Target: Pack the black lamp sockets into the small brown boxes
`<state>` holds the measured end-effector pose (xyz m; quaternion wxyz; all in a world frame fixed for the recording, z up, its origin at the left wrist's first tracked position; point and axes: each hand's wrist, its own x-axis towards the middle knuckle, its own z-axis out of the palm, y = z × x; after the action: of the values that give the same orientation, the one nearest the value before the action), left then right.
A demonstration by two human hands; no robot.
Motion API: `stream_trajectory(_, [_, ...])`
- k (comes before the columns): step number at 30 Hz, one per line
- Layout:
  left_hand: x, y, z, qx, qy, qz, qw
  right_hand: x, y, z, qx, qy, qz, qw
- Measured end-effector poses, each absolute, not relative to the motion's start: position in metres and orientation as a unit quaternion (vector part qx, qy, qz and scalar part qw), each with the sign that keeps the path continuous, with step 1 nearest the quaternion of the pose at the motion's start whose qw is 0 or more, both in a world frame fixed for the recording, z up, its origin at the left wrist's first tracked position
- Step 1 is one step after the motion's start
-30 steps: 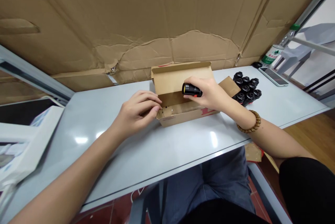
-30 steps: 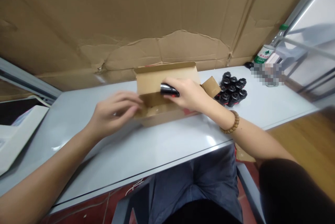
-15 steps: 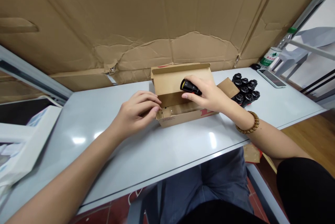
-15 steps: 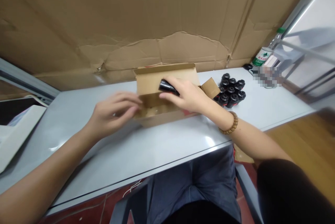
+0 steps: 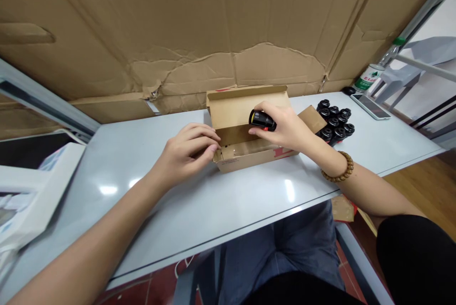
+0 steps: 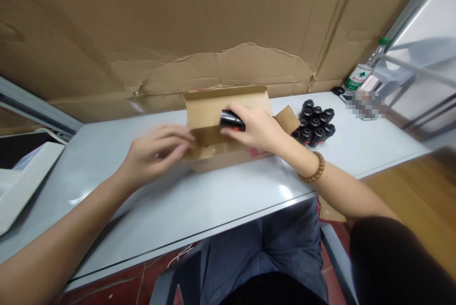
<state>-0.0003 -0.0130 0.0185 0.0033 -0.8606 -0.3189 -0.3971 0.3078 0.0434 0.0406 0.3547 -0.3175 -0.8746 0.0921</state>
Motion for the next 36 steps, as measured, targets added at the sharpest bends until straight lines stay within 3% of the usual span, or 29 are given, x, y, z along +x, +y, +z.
stream_trajectory(36, [-0.0011, -0.013, 0.0181, -0.855, -0.331, -0.399, -0.005, 0.3082, 0.0405, 0.0461, -0.324, -0.894, 0.111, 0.288])
